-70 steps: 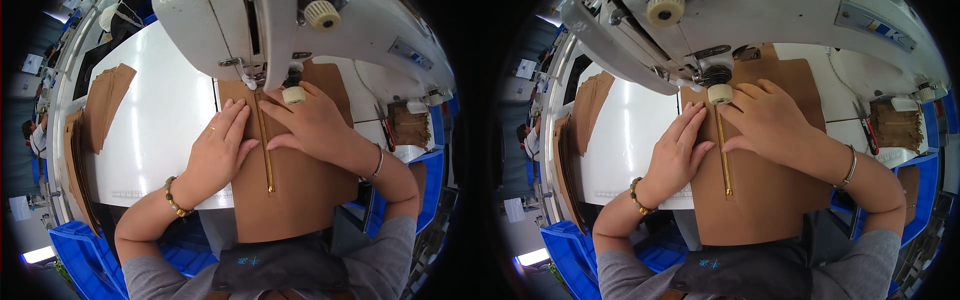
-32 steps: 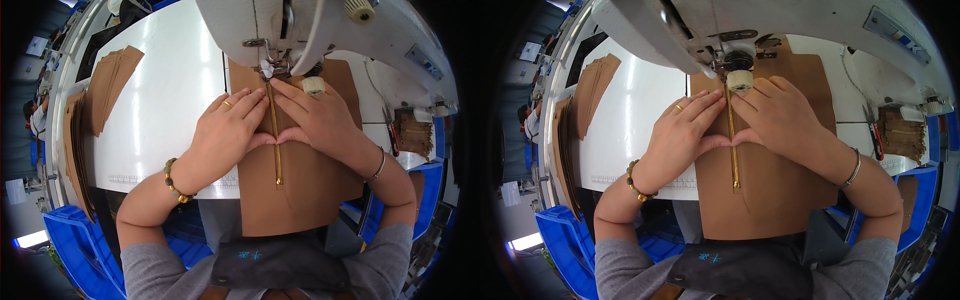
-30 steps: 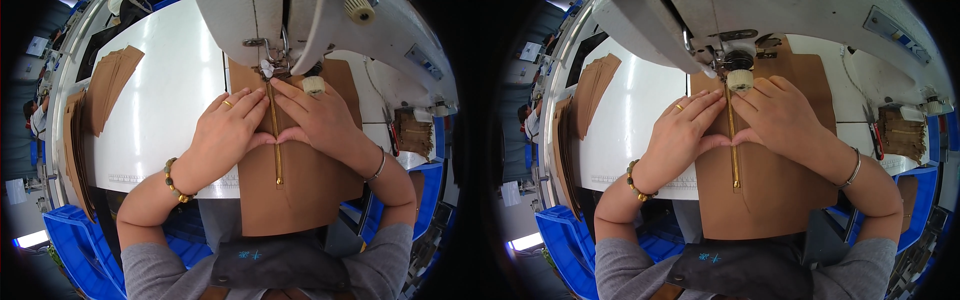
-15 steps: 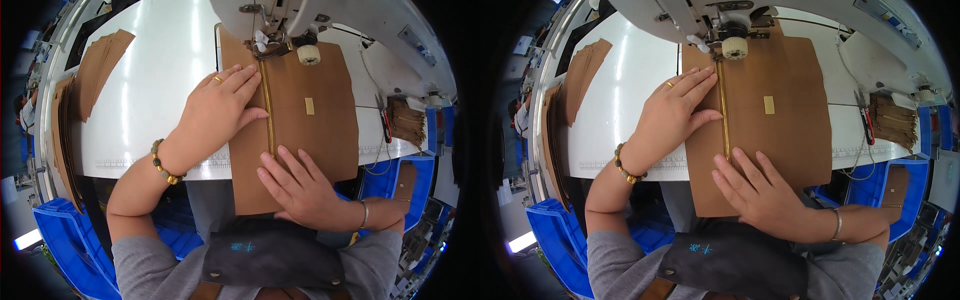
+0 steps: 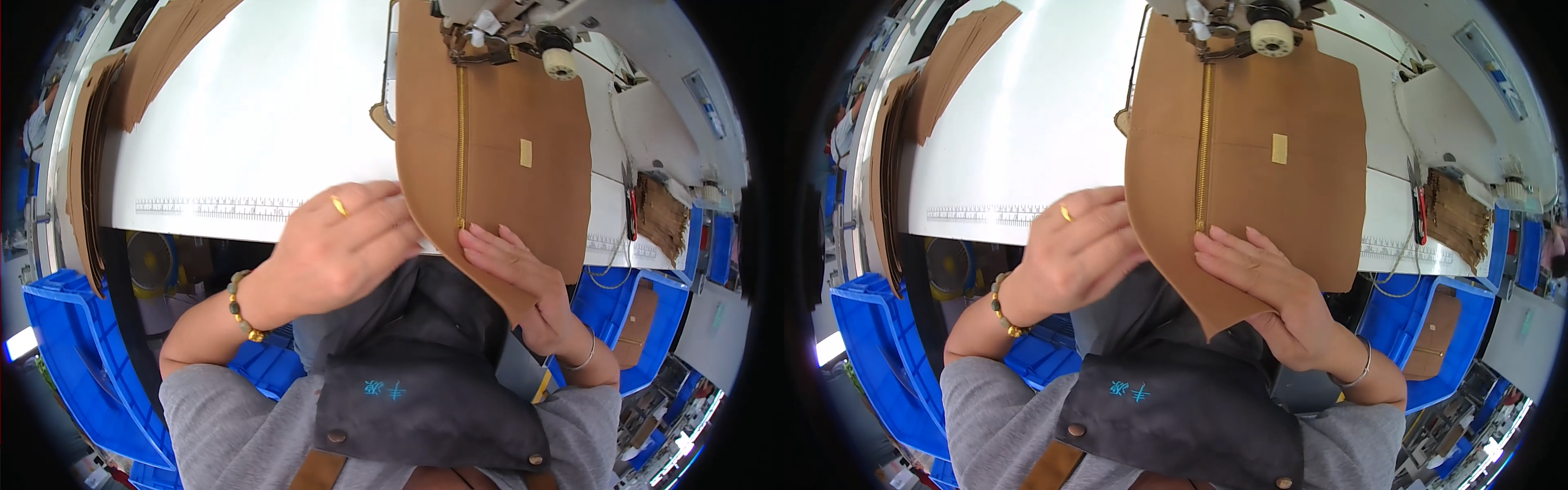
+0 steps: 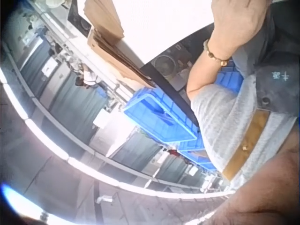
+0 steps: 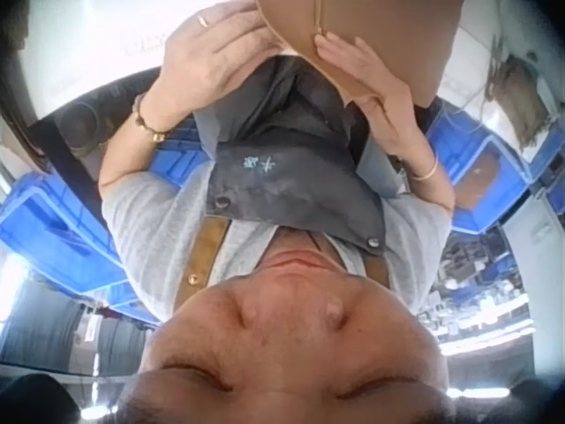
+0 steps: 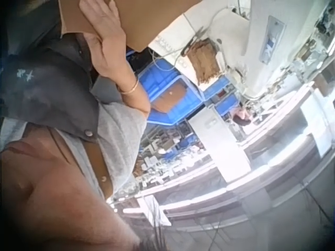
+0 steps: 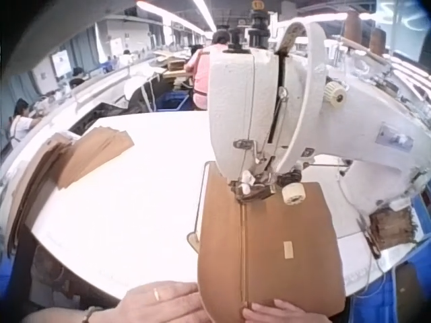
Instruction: Sewing a zipper and components onto a leather piece using an industrial sewing machine.
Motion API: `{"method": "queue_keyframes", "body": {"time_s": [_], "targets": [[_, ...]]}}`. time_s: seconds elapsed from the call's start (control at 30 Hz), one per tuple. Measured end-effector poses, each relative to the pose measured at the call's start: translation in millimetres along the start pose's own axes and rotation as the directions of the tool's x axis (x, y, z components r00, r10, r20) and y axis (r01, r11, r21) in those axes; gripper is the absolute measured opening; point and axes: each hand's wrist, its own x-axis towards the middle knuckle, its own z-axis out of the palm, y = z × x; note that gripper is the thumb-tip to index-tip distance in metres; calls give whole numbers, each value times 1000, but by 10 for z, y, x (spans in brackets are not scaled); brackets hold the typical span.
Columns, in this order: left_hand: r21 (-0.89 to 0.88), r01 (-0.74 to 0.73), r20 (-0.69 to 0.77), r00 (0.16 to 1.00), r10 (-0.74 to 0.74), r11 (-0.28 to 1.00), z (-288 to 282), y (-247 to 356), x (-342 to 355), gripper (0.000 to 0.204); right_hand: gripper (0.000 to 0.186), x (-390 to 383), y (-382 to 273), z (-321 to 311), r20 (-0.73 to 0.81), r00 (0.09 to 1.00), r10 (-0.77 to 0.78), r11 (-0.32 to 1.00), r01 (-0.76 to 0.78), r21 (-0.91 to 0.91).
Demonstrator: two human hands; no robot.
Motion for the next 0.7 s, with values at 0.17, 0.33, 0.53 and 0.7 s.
{"method": "queue_keyframes", "body": {"time_s": [0.17,0.33,0.53,0.7], "targets": [[5,-71,-25,997,71,997,184,9,-18,21,53,21,-30,-4,-7,1000,8,1000,-8,29],[59,-135,23,991,134,989,159,49,-42,27,54,12,-26,31,-13,1000,10,1000,-10,16],[169,-73,73,995,61,983,239,327,1,30,73,-117,58,-171,-175,984,-31,991,7,-135],[418,-148,139,985,98,896,329,464,60,20,51,-122,401,-898,-618,721,314,939,-138,316]]}}
